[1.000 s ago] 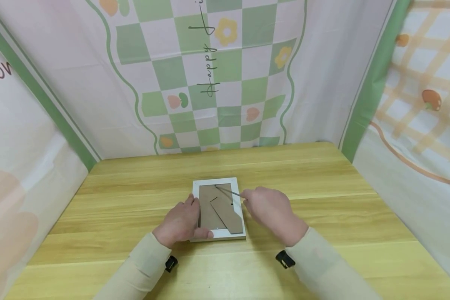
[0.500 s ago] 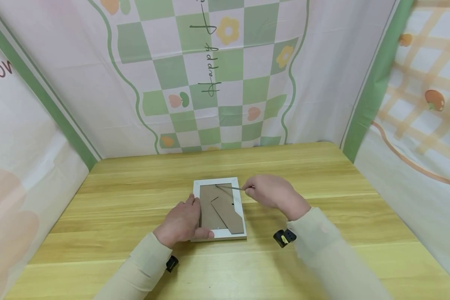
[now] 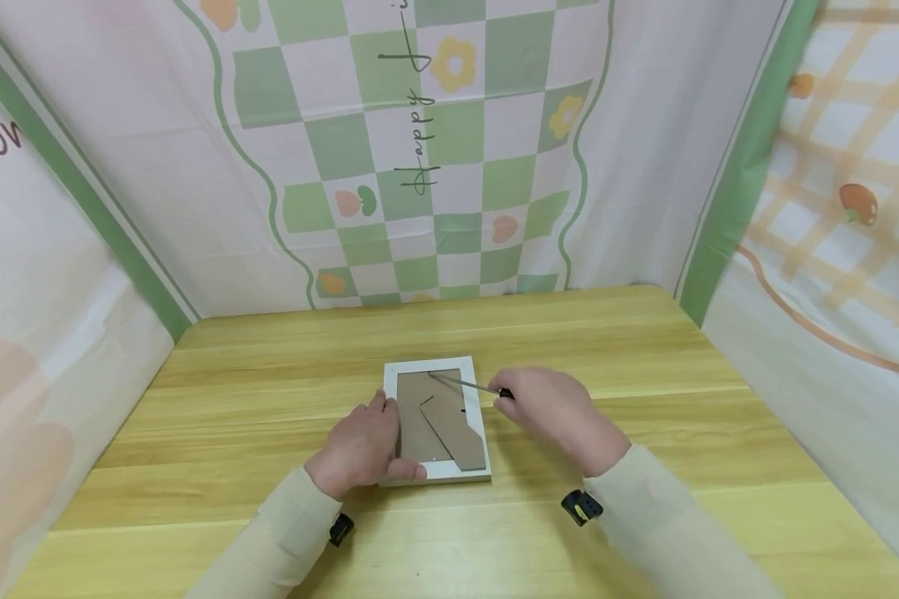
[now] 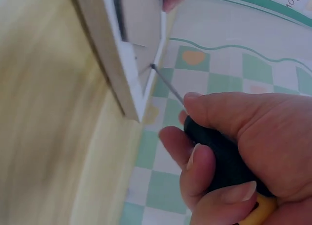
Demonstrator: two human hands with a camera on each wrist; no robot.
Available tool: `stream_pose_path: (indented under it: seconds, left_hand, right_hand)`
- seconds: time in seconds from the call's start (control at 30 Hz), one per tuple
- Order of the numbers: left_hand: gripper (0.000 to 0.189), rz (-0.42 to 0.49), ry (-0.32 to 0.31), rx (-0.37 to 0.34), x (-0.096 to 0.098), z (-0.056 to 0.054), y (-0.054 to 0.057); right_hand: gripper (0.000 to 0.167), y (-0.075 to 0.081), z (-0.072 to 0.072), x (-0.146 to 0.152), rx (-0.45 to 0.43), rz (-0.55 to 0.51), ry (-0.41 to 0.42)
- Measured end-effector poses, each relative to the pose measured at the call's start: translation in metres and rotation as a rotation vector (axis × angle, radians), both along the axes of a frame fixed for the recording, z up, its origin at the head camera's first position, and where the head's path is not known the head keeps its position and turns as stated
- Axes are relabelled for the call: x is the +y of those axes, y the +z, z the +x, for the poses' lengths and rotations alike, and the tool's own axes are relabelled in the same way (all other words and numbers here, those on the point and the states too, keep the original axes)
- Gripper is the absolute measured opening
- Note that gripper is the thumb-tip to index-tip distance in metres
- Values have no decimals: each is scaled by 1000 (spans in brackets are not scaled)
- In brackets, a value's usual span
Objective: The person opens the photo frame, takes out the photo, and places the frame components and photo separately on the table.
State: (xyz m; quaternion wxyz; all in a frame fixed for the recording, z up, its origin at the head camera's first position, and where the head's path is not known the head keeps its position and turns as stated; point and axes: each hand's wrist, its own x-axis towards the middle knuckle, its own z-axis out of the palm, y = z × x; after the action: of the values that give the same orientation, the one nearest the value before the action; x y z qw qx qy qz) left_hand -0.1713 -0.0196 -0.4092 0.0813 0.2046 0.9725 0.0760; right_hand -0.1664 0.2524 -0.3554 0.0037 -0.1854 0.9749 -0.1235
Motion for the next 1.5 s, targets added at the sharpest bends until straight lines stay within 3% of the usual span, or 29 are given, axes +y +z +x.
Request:
stream_pose_path:
  seconds: [0.33, 0.57, 0.97, 1.2, 1.5]
  left_hand:
    - [119, -3, -18, 25, -1, 10, -1]
    - [118, 2, -26, 37, -1, 11, -1]
    - [117, -11, -30, 44, -2, 10, 0]
    - [116, -29, -37, 60, -2, 10, -2]
    - [115, -31, -40, 66, -2, 11, -1]
  right_hand:
    - [21, -17, 13, 6, 158, -8, 37]
    - [19, -23, 15, 9, 228, -2, 40]
    - [20, -26, 9, 11, 197, 25, -21]
    - [25, -23, -6, 19, 72, 42, -60]
    - [28, -9, -29, 32, -56, 48, 33]
